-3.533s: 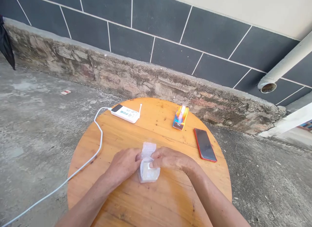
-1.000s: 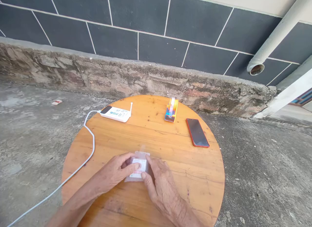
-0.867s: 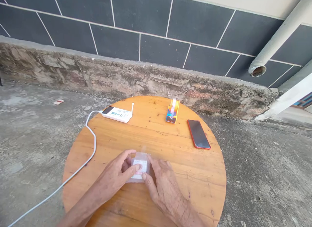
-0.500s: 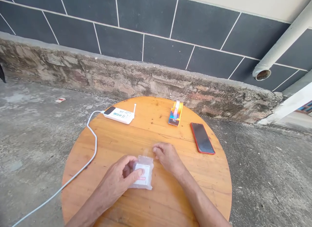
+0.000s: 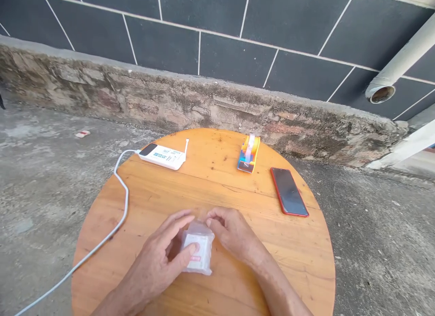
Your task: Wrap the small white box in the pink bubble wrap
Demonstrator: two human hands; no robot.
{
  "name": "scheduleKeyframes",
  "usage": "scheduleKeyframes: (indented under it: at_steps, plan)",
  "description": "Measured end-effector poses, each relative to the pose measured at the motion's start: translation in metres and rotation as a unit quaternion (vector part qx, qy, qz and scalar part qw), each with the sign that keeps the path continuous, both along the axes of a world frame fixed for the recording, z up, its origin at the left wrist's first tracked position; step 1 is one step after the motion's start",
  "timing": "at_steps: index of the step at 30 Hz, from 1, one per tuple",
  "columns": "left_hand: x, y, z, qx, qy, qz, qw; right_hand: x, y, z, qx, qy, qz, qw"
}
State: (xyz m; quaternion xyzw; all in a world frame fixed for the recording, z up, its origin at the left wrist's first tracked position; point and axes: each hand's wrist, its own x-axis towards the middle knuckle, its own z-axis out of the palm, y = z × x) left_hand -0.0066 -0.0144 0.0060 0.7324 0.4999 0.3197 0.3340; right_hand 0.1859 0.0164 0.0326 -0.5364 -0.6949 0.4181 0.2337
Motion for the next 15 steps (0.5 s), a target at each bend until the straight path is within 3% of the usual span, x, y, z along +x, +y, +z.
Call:
scheduleKeyframes:
  at_steps: [7,15]
  plan:
    - [0.0019,0.0013,0.0045,-0.024,-0.019,-0.027,0.999,0.0037,-0.0046,0.0055,-0.017,0.026,0.017,0.999]
    - [0.006,0.0,0.0071,-0.027,-0.035,-0.028,0.999,0.0043,-0.0038,-0.0004,-0.018,-0.008,-0.021,1.0]
